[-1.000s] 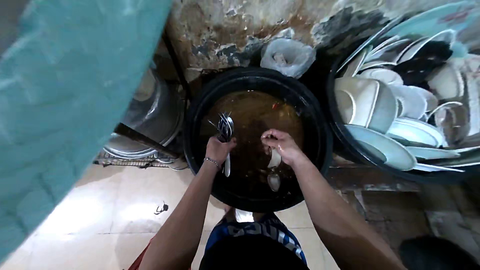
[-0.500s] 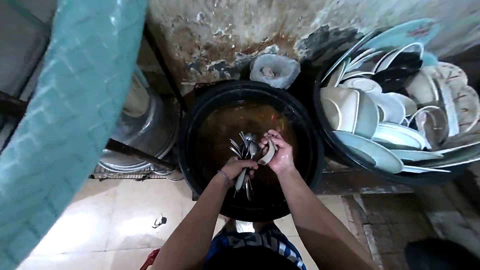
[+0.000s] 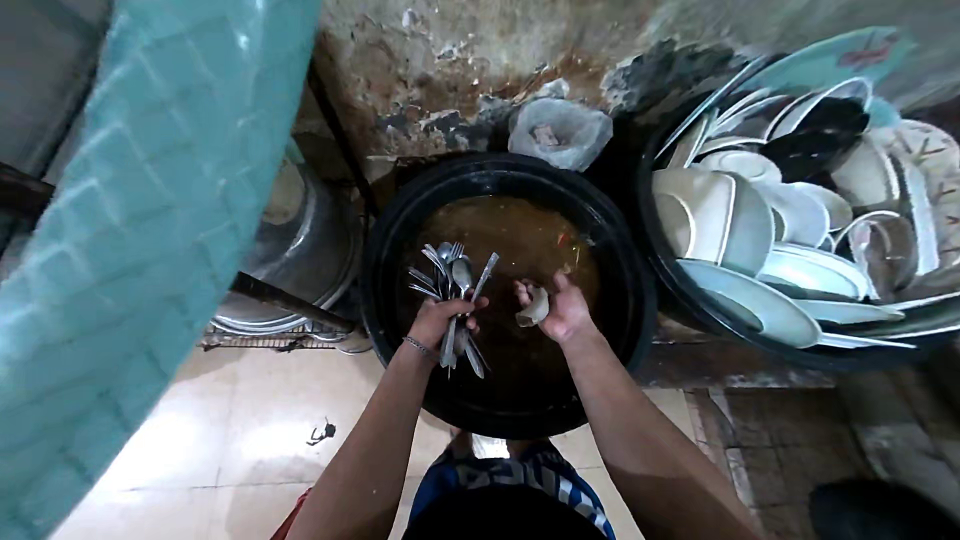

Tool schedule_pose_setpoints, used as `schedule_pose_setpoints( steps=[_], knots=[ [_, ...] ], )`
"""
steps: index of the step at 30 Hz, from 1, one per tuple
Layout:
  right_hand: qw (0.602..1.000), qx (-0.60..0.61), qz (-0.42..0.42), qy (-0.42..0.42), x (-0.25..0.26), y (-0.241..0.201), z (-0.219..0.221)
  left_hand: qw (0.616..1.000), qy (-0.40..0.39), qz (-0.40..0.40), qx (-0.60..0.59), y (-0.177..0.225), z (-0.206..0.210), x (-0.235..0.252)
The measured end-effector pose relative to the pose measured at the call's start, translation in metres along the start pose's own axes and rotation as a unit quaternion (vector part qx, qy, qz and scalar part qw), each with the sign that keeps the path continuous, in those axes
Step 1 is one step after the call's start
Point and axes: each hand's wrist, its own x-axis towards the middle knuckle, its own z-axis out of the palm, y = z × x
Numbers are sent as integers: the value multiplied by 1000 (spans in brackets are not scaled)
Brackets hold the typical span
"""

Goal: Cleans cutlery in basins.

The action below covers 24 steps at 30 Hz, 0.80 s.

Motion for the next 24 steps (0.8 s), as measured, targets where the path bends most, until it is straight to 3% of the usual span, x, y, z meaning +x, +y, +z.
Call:
schedule_pose_setpoints(
  steps=[2, 7, 10, 12, 14, 16, 18, 21, 24],
  knots=[
    [999, -4, -28, -32, 6, 5, -5, 1000, 19, 10, -13, -1, -4, 0],
    [999, -54, 3, -2, -2, 26, -13, 999, 22, 27, -31, 1, -8, -4],
    [988, -151, -17, -42, -1, 31, -6, 998, 45, 30, -20, 1, -13, -7],
    [948, -307, -69, -47, 8, 27, -4, 998, 59, 36, -12, 3, -13, -7],
    [866, -479, -141, -33, 17, 28, -5, 997, 65, 41, -10, 2, -17, -6],
    [825, -533, -181, -55, 15, 33, 1, 997, 55, 55, 24, 0, -21, -4],
    [858, -479, -165, -90, -1, 36, 28, 994, 54, 64, 72, 2, -21, -2],
    [909, -385, -80, -137, -20, 42, 65, 996, 40, 17, 83, -2, -25, 2],
    [896, -404, -81, -165, -17, 45, 70, 999, -30, 10, 31, -5, -25, 6]
  ],
)
